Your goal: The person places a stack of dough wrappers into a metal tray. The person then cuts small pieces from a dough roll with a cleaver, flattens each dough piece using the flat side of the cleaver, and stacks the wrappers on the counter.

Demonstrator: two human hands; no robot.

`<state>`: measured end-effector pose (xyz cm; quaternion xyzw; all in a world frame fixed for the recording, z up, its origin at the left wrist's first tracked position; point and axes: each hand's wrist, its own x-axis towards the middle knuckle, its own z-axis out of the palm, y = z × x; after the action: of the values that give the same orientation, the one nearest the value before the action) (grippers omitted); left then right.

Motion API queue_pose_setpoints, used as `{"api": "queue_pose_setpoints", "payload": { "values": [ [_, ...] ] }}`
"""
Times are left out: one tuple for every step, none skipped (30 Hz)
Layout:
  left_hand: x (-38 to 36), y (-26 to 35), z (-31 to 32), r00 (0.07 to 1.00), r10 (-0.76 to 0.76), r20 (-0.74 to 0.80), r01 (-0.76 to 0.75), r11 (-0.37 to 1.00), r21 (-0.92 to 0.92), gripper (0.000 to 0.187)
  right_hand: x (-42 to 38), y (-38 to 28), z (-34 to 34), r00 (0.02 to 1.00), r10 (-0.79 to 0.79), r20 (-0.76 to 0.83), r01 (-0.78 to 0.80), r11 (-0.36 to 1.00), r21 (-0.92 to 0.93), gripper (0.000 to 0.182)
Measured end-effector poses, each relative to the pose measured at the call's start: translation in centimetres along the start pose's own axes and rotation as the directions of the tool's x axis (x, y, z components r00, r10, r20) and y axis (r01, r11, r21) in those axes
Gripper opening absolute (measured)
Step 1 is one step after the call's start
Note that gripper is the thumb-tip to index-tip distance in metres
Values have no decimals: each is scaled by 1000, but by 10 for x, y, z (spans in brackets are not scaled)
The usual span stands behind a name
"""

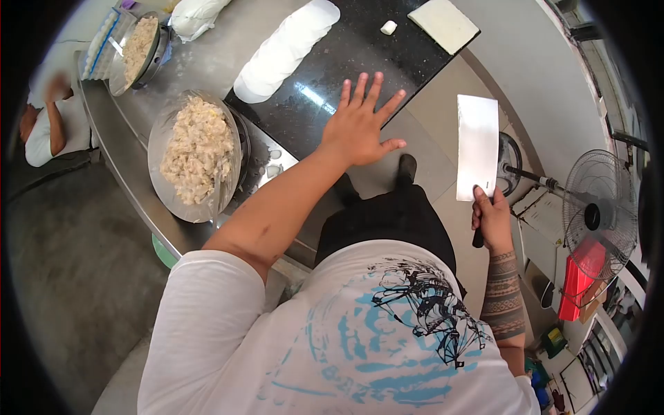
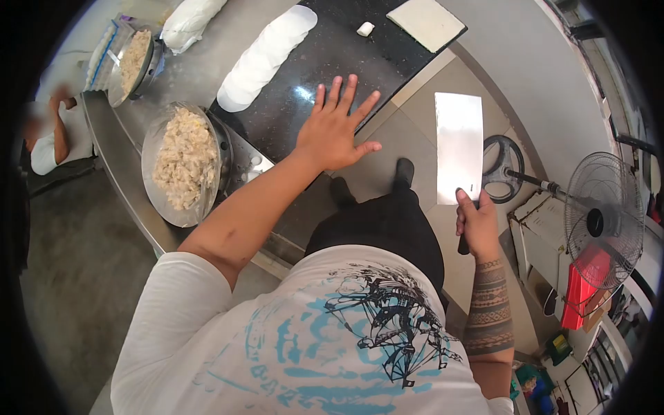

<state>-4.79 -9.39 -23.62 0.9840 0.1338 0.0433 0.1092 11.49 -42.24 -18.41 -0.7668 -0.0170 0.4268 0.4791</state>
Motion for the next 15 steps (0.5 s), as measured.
{"api": "queue_pose_setpoints", "payload": {
  "values": [
    [3, 1, -1, 999, 38, 9, -37, 999, -17, 97, 3, -10, -4, 1000, -3, 23, 3, 1000, -13, 31],
    [6, 3, -1, 997, 75, 17, -75, 997, -34, 97, 8, -18, -7, 999, -13, 29, 15, 996, -85, 34],
    [8, 4, -1, 994, 106, 19, -105, 994, -42, 96, 16, -28, -7, 997, -29, 68, 39, 989, -142, 35],
    [8, 1, -3, 995, 93, -45, -100, 973, -208, 95, 26, -39, -2, 993, -48, 110, 68, 980, -189, 37],
    [6, -5, -6, 992, 69, -109, -105, 925, -366, 95, 36, -49, 3, 986, -65, 152, 100, 967, -235, 39],
    [5, -12, -9, 985, 36, -168, -119, 850, -513, 94, 45, -58, 10, 969, -69, 237, 136, 951, -278, 42],
    [7, -21, -11, 963, -160, -219, -8, 792, -610, 94, 53, -67, 21, 945, -69, 321, 175, 932, -317, 46],
    [9, -34, -11, 904, -350, -244, 81, 703, -706, 95, 60, -78, 35, 919, -35, 393, 212, 885, -415, 49],
    [9, -45, -14, 813, -528, -244, 145, 590, -794, 95, 67, -84, 53, 869, -101, 484, 347, 822, -452, 49],
    [9, -55, -23, 868, -398, -298, 169, 799, -577, 95, 76, -89, 70, 816, -102, 569, 400, 811, -427, 48],
    [11, -64, -36, 917, -257, -304, 160, 938, -308, 94, 84, -93, 88, 754, -103, 649, 449, 802, -394, 47],
    [11, -69, -44, 958, -121, -261, 121, 993, -17, 94, 97, -90, 105, 687, -102, 719, 501, 783, -368, 47],
    [8, -66, -41, 985, 31, -169, -25, 999, 38, 91, 106, -86, 117, 614, -98, 783, 552, 763, -338, 47],
    [-2, -58, -34, 995, 81, -55, -77, 995, 60, 90, 110, -80, 124, 587, -83, 805, 563, 757, -332, 47],
    [-13, -51, -27, 990, 127, 60, -131, 989, 74, 89, 113, -75, 130, 559, -68, 827, 574, 751, -326, 47]
  ]
}}
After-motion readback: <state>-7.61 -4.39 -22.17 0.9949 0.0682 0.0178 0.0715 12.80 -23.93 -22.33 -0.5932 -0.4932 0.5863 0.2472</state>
